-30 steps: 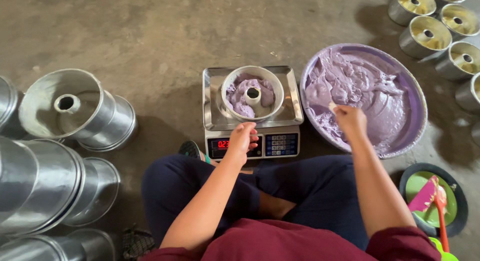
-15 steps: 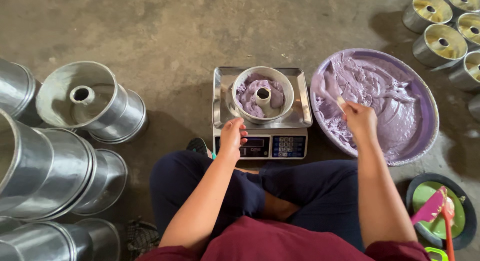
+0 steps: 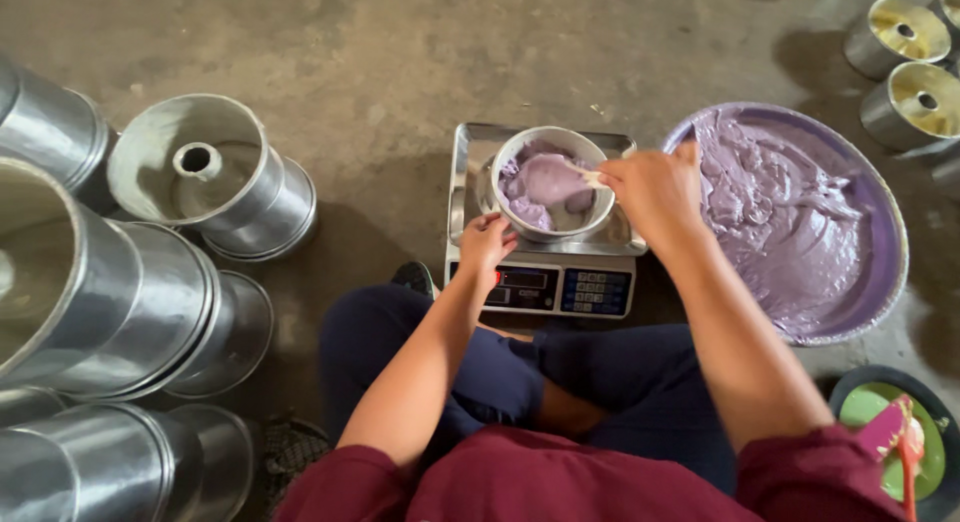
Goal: The person scoops a purple paste from a large bowl using a wooden spoon and fills several metal molds placed on a digital scale. The person repeatedly weighs the molds, adds paste, and levels the surface before moving to the next mold.
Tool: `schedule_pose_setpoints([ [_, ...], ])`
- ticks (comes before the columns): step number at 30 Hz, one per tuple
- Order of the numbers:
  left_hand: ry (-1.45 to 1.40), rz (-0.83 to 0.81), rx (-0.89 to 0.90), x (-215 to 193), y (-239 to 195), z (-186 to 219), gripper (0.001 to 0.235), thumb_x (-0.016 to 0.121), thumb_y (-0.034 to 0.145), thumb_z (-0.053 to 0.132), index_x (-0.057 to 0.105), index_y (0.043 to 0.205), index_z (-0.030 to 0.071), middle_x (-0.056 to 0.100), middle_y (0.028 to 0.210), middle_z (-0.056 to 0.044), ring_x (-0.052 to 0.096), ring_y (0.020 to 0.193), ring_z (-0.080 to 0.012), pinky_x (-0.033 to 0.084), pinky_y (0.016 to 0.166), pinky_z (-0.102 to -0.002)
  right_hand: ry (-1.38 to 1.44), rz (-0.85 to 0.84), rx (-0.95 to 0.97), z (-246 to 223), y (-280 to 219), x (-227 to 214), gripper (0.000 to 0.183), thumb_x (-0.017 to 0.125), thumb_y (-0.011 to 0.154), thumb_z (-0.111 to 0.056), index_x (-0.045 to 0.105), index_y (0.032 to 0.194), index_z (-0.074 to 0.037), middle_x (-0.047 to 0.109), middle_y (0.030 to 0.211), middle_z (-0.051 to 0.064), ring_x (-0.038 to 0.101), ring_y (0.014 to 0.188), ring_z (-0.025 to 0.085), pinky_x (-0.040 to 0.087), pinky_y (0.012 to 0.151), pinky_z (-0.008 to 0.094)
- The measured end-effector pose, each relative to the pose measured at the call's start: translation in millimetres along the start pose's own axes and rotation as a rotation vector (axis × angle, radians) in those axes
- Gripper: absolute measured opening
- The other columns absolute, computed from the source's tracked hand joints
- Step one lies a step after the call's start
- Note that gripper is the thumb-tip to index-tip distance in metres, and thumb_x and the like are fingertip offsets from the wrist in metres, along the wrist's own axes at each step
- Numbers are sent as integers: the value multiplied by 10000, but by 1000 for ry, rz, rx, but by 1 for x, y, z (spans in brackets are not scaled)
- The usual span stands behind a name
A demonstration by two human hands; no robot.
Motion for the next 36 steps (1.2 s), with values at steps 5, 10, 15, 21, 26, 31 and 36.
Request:
schedule_pose_setpoints([
  [5, -29, 54, 85, 29, 11, -5, 456, 620, 900, -21, 455, 1325, -28, 624, 1037, -185, 687, 814, -249, 628, 732, -386, -251, -182, -351, -52, 50, 42, 186, 661, 872, -184, 812, 794, -260, 760, 838, -9, 704, 852, 199, 290, 995, 562],
  [10, 71, 6, 128, 29, -9, 18, 553, 594, 857, -40, 437, 1376, 72, 642, 991, -135, 689, 805, -218, 620, 725, -373, -216, -265, -244, -40, 82, 56, 143, 691, 877, -193, 818, 843, -249, 773, 843, 13, 713, 846, 208, 319, 987, 527],
  [15, 80, -20, 128, 34, -23, 31, 561, 611, 859, -43, 450, 1381, 82, 631, 984, -131, 681, 810, -213, 626, 733, -376, -240, -261, -343, -67, 106, 54, 120, 817, 718, -280, 803, 837, -272, 760, 837, 30, 691, 851, 238, 350, 859, 514],
  [21, 409, -7, 124, 17, 16, 58, 453, 638, 919, 62, 540, 1362, 65, 679, 1026, -109, 660, 791, -184, 580, 663, -343, -338, -505, -408, -58, 113, 5, 47, 822, 710, -275, 794, 745, -265, 765, 777, 6, 698, 779, 203, 372, 906, 464],
  [26, 497, -109, 180, 23, 64, 78, 391, 616, 945, 83, 636, 1322, -17, 723, 1017, -117, 712, 737, -168, 619, 640, -321, -519, -309, -795, -99, 126, 56, 57, 810, 698, -288, 798, 685, -234, 751, 722, 9, 685, 798, 228, 417, 864, 415],
  [31, 456, -26, 275, 15, 28, 54, 358, 686, 881, 40, 571, 1213, -29, 707, 953, -141, 725, 638, -209, 615, 595, -354, -294, -290, -127, -40, 191, 91, 80, 841, 754, -300, 829, 810, -244, 760, 849, 88, 781, 853, 288, 575, 645, 407],
  [36, 136, -25, -7, 13, -34, 13, 394, 740, 854, 40, 492, 1159, 12, 621, 1048, -125, 689, 901, -210, 632, 744, -324, -275, -244, 165, 18, 181, 41, 468, 862, 728, -580, 827, 912, -151, 764, 916, 106, 740, 887, 302, 555, 654, 412],
])
Point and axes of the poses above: each hand's wrist, its own y-axis towards the middle knuckle, its own x-axis out of the palm, z = x × y, the point moved 3 cm from there along y, towards the middle knuckle
